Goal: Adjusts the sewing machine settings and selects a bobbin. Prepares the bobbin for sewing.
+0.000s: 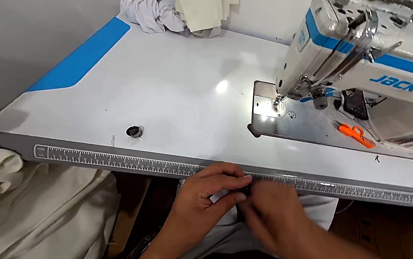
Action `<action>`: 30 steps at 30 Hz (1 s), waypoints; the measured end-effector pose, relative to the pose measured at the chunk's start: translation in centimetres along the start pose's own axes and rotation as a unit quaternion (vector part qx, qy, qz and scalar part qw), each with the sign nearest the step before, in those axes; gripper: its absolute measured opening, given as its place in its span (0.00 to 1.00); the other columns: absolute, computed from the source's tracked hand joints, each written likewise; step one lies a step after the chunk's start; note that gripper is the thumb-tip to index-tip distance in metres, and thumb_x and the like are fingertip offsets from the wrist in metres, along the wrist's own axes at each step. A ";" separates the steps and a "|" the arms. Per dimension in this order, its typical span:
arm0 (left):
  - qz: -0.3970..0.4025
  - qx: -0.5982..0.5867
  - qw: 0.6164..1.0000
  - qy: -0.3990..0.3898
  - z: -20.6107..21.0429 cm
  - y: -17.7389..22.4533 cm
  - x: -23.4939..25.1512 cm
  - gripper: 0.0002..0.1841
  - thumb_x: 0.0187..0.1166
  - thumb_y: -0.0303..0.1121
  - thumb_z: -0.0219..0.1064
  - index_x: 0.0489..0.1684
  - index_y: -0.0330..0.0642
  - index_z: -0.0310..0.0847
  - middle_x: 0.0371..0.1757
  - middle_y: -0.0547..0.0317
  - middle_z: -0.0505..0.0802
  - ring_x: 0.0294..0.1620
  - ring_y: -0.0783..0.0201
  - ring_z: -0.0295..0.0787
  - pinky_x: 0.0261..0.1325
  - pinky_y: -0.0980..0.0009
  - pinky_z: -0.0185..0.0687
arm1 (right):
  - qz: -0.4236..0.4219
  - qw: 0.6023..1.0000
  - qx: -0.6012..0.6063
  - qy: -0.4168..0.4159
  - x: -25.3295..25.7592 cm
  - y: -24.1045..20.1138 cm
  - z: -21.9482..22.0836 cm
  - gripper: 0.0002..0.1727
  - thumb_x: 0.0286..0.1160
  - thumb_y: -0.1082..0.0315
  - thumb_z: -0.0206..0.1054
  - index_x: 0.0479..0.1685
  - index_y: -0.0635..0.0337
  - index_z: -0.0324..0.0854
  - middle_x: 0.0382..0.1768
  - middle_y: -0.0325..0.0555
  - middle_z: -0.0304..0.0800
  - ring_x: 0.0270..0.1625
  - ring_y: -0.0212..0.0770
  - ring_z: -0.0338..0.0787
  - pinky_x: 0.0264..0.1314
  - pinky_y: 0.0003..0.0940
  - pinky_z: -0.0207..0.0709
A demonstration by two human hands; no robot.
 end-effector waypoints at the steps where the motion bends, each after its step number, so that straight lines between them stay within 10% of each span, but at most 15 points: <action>1: 0.001 0.007 1.000 0.001 -0.2 -0.1 0.1 0.12 0.76 0.36 0.77 0.55 0.51 0.94 0.54 0.61 0.93 0.49 0.66 0.93 0.51 0.72 0.95 | -0.029 1.000 -0.001 0.001 -0.3 -1.2 -0.7 0.08 0.82 0.63 0.64 0.38 0.53 0.86 0.29 0.39 0.89 0.31 0.35 0.88 0.29 0.30 0.80; 30: -0.007 0.039 0.999 -0.032 0.6 1.0 0.5 0.11 0.77 0.35 0.76 0.54 0.49 0.94 0.54 0.63 0.93 0.50 0.67 0.93 0.52 0.72 0.95 | 0.027 0.997 0.009 0.067 1.2 1.8 -2.7 0.07 0.78 0.66 0.66 0.37 0.55 0.88 0.25 0.32 0.86 0.25 0.23 0.82 0.25 0.21 0.78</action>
Point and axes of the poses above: each hand's wrist, its own x-axis towards the middle knuckle, its own z-axis out of the palm, y = z × x, the point moved 2 cm from there along x, towards the middle knuckle
